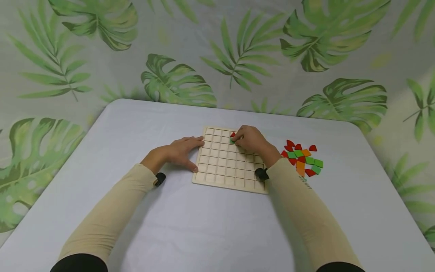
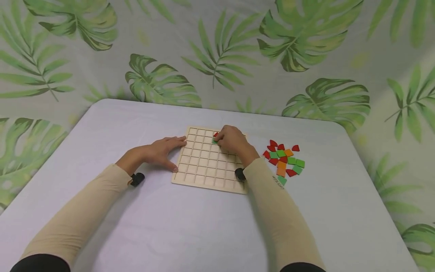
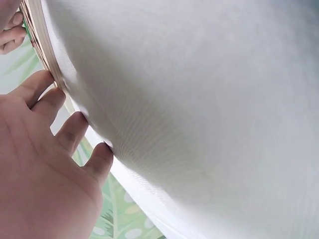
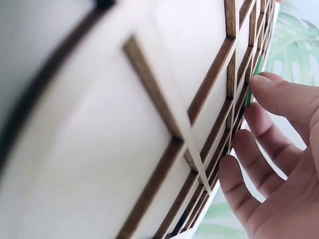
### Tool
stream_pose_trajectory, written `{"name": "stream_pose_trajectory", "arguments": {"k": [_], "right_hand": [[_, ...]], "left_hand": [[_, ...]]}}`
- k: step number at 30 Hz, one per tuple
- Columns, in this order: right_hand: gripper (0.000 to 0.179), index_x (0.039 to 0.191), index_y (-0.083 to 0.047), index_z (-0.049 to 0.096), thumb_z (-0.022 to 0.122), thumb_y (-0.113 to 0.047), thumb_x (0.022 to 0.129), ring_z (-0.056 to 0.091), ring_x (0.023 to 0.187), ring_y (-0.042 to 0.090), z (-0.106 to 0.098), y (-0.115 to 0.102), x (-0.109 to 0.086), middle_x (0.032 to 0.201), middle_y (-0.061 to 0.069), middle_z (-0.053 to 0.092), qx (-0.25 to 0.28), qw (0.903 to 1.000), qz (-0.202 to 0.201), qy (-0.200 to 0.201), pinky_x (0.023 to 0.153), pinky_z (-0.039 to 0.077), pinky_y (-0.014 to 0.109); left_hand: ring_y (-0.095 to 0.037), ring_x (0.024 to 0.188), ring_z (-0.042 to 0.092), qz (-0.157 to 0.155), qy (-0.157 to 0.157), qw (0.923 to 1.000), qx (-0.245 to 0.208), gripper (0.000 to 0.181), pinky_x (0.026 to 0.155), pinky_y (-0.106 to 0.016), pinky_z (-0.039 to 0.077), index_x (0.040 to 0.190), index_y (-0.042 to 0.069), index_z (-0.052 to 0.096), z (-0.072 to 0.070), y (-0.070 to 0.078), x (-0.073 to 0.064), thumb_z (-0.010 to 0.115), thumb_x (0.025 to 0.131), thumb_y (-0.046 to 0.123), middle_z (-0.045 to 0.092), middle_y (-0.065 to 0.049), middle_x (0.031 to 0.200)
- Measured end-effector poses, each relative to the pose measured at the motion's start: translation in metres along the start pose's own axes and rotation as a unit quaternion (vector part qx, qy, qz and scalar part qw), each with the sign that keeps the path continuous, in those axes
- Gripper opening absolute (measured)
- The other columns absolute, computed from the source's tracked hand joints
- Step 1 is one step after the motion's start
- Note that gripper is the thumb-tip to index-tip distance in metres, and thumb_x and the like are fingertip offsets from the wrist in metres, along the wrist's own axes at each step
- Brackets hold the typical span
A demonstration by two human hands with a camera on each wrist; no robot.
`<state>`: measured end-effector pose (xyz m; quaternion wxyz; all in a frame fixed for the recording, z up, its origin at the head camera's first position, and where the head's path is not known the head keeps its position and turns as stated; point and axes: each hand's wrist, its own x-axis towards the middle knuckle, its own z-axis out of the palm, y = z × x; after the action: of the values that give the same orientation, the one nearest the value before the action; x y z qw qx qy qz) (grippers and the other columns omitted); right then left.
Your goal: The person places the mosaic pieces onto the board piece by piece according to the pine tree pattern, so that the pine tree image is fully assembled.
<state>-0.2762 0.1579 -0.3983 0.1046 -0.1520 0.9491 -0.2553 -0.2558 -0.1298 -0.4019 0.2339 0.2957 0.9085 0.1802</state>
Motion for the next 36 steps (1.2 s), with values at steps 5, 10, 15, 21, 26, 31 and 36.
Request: {"name": "stream_pose_trajectory", "arguments": {"k": [5, 10, 15, 21, 26, 31, 36], "right_hand": [[0.024, 0.116, -0.006, 0.074, 0.061, -0.012, 0.097, 0.059, 0.108, 0.031, 0.000, 0.002, 0.000, 0.121, 0.012, 0.061, 0.020, 0.9998, 0.005, -0.005, 0.093, 0.050, 0.044], [0.025, 0.118, -0.008, 0.073, 0.060, -0.013, 0.098, 0.058, 0.111, 0.031, 0.000, 0.002, 0.001, 0.126, 0.012, 0.060, 0.019, 0.9998, 0.002, -0.009, 0.096, 0.050, 0.045], [0.026, 0.119, -0.010, 0.073, 0.058, -0.016, 0.099, 0.058, 0.110, 0.030, -0.007, 0.004, 0.001, 0.129, 0.012, 0.059, 0.005, 0.9998, 0.003, -0.021, 0.092, 0.050, 0.044], [0.028, 0.118, -0.007, 0.073, 0.053, -0.013, 0.099, 0.058, 0.113, 0.034, -0.020, 0.005, -0.005, 0.130, 0.016, 0.062, -0.004, 0.9993, -0.019, -0.031, 0.094, 0.050, 0.048], [0.029, 0.122, -0.005, 0.070, 0.051, -0.012, 0.101, 0.058, 0.112, 0.034, -0.040, 0.020, -0.015, 0.129, 0.017, 0.063, -0.025, 0.9994, -0.008, -0.021, 0.093, 0.050, 0.049], [0.031, 0.126, -0.005, 0.067, 0.049, -0.011, 0.101, 0.056, 0.112, 0.036, -0.066, 0.043, -0.033, 0.132, 0.020, 0.061, -0.034, 0.9989, 0.020, -0.024, 0.090, 0.050, 0.049], [0.032, 0.126, -0.006, 0.067, 0.050, -0.011, 0.100, 0.059, 0.098, 0.032, -0.083, 0.074, -0.055, 0.131, 0.021, 0.060, -0.061, 0.9967, 0.050, -0.021, 0.079, 0.051, 0.044]], "left_hand": [[-0.032, 0.156, 0.012, -0.005, -0.001, 1.0000, 0.000, 0.099, 0.124, -0.056, 0.016, 0.157, 0.014, 0.029, -0.001, 0.002, 0.000, 0.082, 0.078, 0.039, 0.011, -0.001, 0.170], [-0.032, 0.156, 0.011, -0.008, -0.002, 1.0000, 0.004, 0.099, 0.124, -0.056, 0.016, 0.158, 0.015, 0.027, -0.002, 0.000, 0.000, 0.082, 0.079, 0.040, 0.010, 0.001, 0.170], [-0.033, 0.156, 0.012, -0.002, -0.002, 1.0000, -0.001, 0.098, 0.124, -0.057, 0.016, 0.157, 0.016, 0.028, -0.004, 0.002, 0.001, 0.081, 0.079, 0.040, 0.011, 0.000, 0.170], [-0.032, 0.156, 0.011, -0.006, -0.006, 1.0000, -0.004, 0.099, 0.124, -0.056, 0.015, 0.157, 0.015, 0.028, -0.002, 0.001, 0.000, 0.082, 0.078, 0.040, 0.011, 0.000, 0.170], [-0.032, 0.156, 0.012, -0.007, -0.006, 1.0000, -0.001, 0.099, 0.124, -0.057, 0.016, 0.157, 0.015, 0.029, -0.001, 0.001, 0.000, 0.082, 0.078, 0.041, 0.010, 0.000, 0.170], [-0.031, 0.156, 0.012, -0.008, -0.003, 1.0000, 0.001, 0.098, 0.124, -0.056, 0.016, 0.157, 0.016, 0.030, -0.001, 0.000, -0.001, 0.082, 0.077, 0.041, 0.011, 0.001, 0.170], [-0.032, 0.156, 0.011, -0.004, -0.003, 1.0000, 0.002, 0.098, 0.124, -0.056, 0.016, 0.157, 0.016, 0.029, -0.001, -0.001, 0.000, 0.082, 0.078, 0.041, 0.010, 0.001, 0.170]]}}
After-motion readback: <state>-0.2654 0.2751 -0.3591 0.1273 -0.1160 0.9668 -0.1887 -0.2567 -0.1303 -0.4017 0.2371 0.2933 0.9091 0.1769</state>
